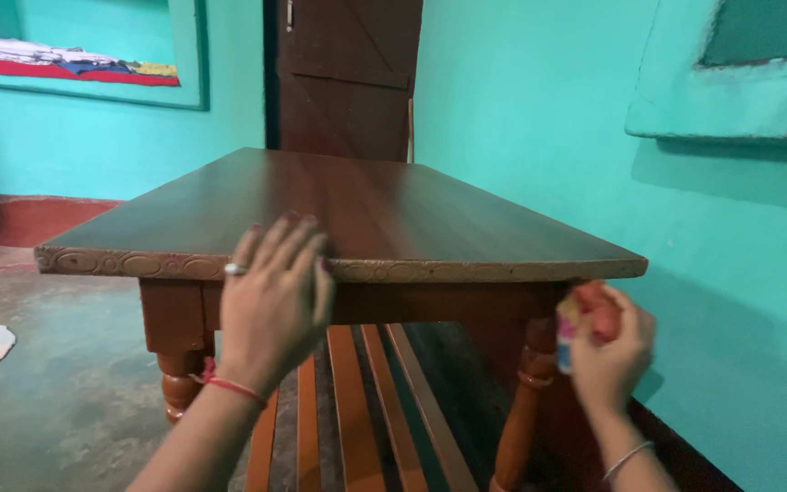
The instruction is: The person wipes a wooden table with a cloth, cleaning the tabletop, legs, and lower shelf. They use a spray bottle to apply cleaner to the cloth and the table surface. The person then places the spray bottle and cloth on a nearby shelf.
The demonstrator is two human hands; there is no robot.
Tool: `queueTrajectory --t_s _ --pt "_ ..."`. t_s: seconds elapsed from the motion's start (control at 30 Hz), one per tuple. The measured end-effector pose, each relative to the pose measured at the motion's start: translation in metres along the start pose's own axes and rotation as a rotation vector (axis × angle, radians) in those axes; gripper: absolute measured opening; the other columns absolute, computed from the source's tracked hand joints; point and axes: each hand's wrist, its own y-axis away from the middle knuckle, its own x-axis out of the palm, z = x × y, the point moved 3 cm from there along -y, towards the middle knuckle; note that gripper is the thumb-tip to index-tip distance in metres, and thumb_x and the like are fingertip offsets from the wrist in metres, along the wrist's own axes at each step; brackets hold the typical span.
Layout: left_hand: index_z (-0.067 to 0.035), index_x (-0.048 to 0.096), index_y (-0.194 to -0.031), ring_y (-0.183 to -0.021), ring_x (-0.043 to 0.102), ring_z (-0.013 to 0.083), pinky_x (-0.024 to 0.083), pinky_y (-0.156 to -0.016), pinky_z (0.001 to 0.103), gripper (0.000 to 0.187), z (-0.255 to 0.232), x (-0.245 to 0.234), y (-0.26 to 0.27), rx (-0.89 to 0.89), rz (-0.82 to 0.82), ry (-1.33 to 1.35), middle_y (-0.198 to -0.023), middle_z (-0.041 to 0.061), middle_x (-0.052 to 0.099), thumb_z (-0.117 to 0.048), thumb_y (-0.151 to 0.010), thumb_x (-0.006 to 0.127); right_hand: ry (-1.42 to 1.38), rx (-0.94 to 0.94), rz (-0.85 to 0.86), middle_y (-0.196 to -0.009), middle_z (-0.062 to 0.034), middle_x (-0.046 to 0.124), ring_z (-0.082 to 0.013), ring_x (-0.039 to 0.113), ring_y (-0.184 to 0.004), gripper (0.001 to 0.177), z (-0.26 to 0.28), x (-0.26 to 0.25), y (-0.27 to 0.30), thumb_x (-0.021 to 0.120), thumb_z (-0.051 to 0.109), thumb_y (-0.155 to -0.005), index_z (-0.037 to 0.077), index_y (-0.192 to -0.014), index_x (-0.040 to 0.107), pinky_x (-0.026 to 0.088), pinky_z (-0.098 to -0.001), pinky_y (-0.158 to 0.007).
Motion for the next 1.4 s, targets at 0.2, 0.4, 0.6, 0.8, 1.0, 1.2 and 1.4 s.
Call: queueTrajectory --t_s 0.2,0.4,0.6,0.8,1.0,1.2,1.4 --pt "-0.005 0.075 -0.112 -0.118 0.064 0.0249 0.041 -0.103 0.043 0.03 -0.019 0.004 0.004 -0.193 -0.059 0.212 -0.119 0.009 0.073 -0.019 -0.095 0.054 -0.083 0.232 -0.093 -0.127 -0.0135 0.061 -0.0291 0.065 -0.111 0.032 -0.063 0.029 -0.022 0.07 0.0 -0.092 0.002 -0.125 0.07 0.055 -0.0406 -0.096" --pt "-0.005 0.075 -0.109 -0.117 0.063 0.0264 0.042 -0.104 0.042 0.028 -0.022 0.005 0.002 -0.186 -0.115 0.21 -0.117 0.009 0.073 -0.017 -0.093 0.055 0.081 0.161 -0.136 -0.135 -0.017 0.046 -0.0312 0.054 -0.119 0.034 -0.047 0.075 0.016 0.071 0.007 -0.096 -0.005 -0.127 0.064 0.052 -0.0422 -0.1" --pt "-0.005 0.075 -0.107 -0.117 0.063 0.0282 0.041 -0.105 0.042 0.027 -0.025 0.012 0.005 -0.221 -0.155 0.21 -0.115 0.009 0.074 -0.017 -0.091 0.056 0.115 0.162 -0.108 -0.139 -0.0172 0.037 -0.0338 0.041 -0.129 0.053 0.009 0.083 0.049 0.071 0.01 -0.088 -0.007 -0.136 0.059 0.048 -0.0426 -0.104" --pt "-0.005 0.075 -0.109 -0.117 0.063 0.0271 0.042 -0.105 0.041 0.027 -0.024 0.009 0.005 -0.214 -0.151 0.224 -0.116 0.009 0.074 -0.016 -0.093 0.056 -0.129 0.221 0.032 -0.137 -0.0137 0.04 -0.0275 0.05 -0.124 0.045 0.046 0.071 0.073 0.066 0.01 -0.091 -0.003 -0.134 0.061 0.052 -0.0394 -0.101" --pt "-0.005 0.074 -0.111 -0.117 0.063 0.0243 0.042 -0.104 0.042 0.027 -0.02 0.002 0.007 -0.158 -0.119 0.225 -0.118 0.008 0.073 -0.015 -0.095 0.056 -0.703 0.903 -0.029 -0.133 -0.0108 0.055 -0.0217 0.064 -0.113 0.041 0.054 0.053 0.097 0.055 0.008 -0.093 0.004 -0.133 0.062 0.058 -0.0368 -0.096" --pt "-0.007 0.074 -0.112 -0.118 0.062 0.025 0.041 -0.104 0.041 0.028 -0.019 0.003 0.006 -0.168 -0.116 0.212 -0.119 0.008 0.073 -0.016 -0.093 0.056 -1.175 1.158 -0.137 -0.114 -0.0131 0.067 -0.0211 0.072 -0.094 0.028 0.038 0.074 0.084 0.053 0.009 -0.098 0.006 -0.125 0.063 0.061 -0.0378 -0.085" --pt "-0.007 0.073 -0.113 -0.119 0.062 0.0252 0.041 -0.105 0.042 0.027 -0.02 0.004 0.007 -0.162 -0.115 0.225 -0.119 0.007 0.072 -0.017 -0.095 0.057 -0.939 1.119 -0.069 -0.108 -0.0164 0.067 -0.025 0.072 -0.087 0.025 0.043 0.051 0.092 0.053 0.014 -0.099 0.001 -0.119 0.061 0.063 -0.0396 -0.074"
